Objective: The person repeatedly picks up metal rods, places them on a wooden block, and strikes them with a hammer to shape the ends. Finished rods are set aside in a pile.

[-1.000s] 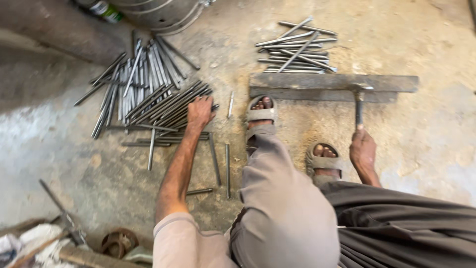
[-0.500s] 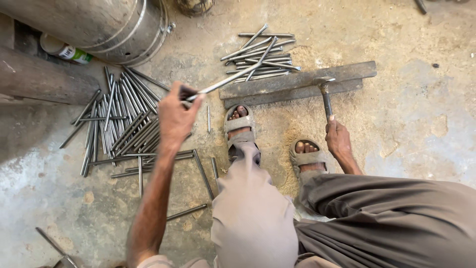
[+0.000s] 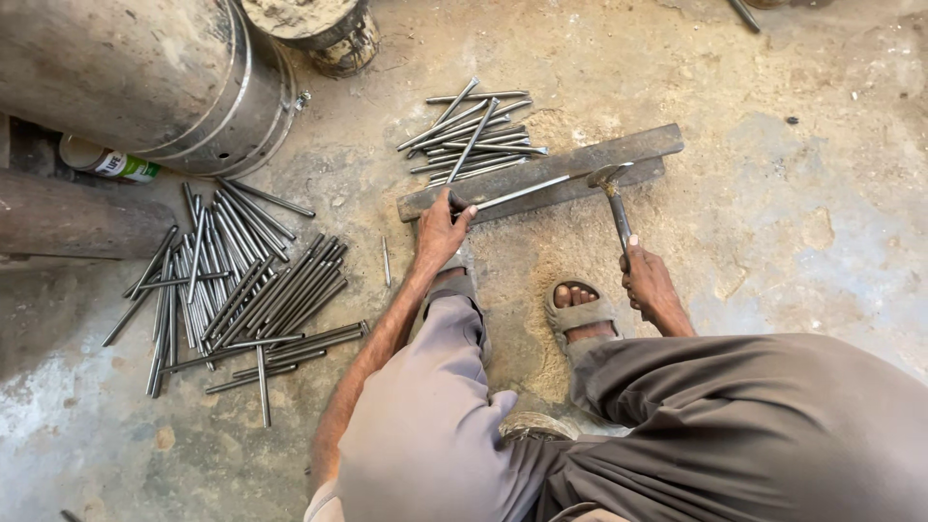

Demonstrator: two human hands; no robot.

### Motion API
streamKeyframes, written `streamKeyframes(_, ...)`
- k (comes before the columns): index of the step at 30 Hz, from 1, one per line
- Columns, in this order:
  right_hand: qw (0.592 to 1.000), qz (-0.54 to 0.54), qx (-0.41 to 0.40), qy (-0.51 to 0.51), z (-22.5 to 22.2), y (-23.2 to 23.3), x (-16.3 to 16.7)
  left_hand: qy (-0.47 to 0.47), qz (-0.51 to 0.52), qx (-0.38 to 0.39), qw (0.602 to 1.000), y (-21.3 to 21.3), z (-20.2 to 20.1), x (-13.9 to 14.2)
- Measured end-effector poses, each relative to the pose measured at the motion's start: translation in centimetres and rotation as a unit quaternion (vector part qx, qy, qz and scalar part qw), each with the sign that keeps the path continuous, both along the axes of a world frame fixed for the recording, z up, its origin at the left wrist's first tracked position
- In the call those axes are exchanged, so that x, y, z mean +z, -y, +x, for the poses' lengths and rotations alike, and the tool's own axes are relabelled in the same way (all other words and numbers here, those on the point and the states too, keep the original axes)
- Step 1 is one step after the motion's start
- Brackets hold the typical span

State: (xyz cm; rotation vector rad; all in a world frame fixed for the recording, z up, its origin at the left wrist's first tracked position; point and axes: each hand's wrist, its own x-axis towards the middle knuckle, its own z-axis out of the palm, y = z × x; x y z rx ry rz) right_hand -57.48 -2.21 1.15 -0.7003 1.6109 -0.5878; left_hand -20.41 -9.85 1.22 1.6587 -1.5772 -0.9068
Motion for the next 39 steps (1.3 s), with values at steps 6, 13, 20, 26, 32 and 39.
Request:
streamKeyframes(6,1.000,-0.017,-0.016,-0.016,0.3,-0.3,0.2,-0.084,0.085,0.003,0.993,1.3,0.1,0.5)
streamKeyframes(13,0.994,-0.054,0.025,-0.090,1.0,0.4,1.0,0.095,0.062,-0.073,0.991,2.7,0.5,-0.2)
streamKeyframes(20,0.966,-0.096,0.120,-0.209,2.1,1.7,0.3,0.239,0.113,-0.152,0.952,3.1,0.5,-1.7)
streamKeyframes(26,0.953,-0.134,0.129,-0.238,2.2,2.0,-0.7,0.300,0.026,-0.209,0.930,3.3,-0.5,-2.4)
streamKeyframes(32,0.951,-0.137,0.128,-0.247,2.5,2.6,-0.6,0.267,-0.069,-0.221,0.936,4.7,-0.9,-1.5)
streamKeyframes(39,0.976,-0.086,0.086,-0.180,3.2,2.8,0.9,0.398,-0.017,-0.271,0.876,7.1,-2.8,0.4)
